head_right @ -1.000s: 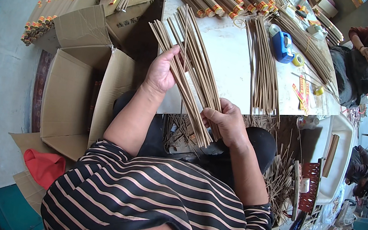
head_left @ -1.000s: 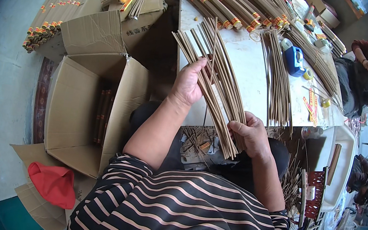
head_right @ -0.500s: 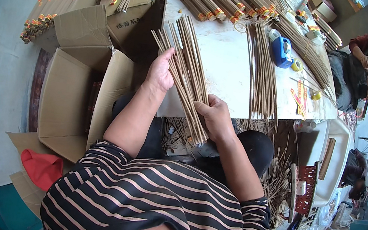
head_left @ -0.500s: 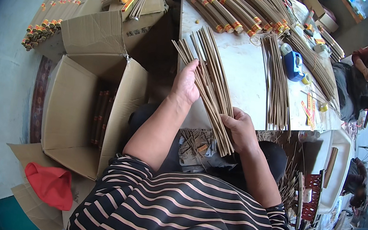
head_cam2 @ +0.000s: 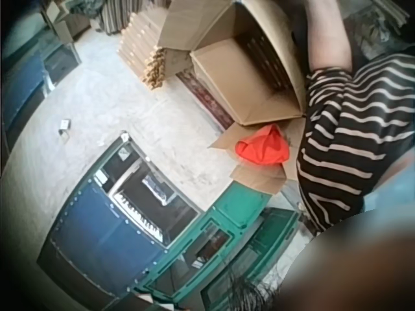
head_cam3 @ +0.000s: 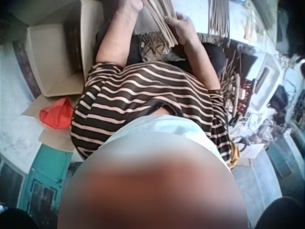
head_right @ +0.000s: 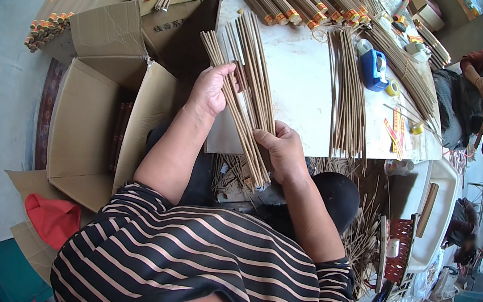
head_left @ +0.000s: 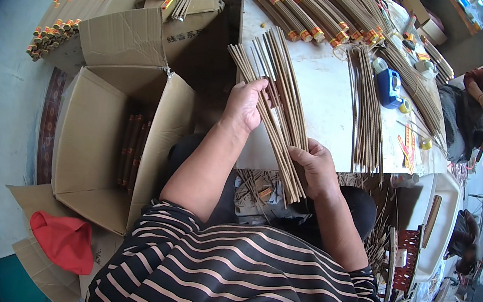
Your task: The person gathers thin wooden sticks, aligns them into bundles, and secures each bundle with a small paper label. The person repeats this process, placing completed bundles on the table.
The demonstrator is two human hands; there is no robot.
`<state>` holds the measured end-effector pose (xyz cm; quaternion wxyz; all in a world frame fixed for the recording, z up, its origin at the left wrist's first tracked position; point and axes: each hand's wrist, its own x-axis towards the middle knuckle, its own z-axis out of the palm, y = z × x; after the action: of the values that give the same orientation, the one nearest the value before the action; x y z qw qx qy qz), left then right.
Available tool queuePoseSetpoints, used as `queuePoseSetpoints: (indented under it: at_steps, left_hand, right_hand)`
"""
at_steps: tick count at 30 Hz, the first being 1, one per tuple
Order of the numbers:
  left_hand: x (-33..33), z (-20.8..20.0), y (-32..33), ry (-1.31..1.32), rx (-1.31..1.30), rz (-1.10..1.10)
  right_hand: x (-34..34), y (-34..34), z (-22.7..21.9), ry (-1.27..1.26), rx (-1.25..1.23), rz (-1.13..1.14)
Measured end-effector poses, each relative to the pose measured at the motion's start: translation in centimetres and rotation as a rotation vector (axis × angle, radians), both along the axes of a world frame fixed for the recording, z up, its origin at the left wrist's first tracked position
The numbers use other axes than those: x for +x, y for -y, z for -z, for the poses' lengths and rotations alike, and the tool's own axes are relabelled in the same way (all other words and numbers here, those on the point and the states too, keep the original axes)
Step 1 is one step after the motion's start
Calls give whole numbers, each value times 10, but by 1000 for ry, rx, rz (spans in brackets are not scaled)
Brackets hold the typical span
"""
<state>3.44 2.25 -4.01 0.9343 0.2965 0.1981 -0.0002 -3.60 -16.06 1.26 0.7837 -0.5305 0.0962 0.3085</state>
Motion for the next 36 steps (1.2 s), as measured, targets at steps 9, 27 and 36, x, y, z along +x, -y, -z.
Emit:
queuePoseSetpoints:
  at_steps: [9,27,36]
  left_hand:
    - [-6,-14,5,-115,-35,102]
    - [-21,-35,12,-14,81,230]
    - [-25,-34,11,-40,126,185]
  right_hand:
    - [1,19,-8,18,-39,-12]
    - [-5,25,-14,62,-31,-13]
    - [-13,29,-18,113,-72,-19]
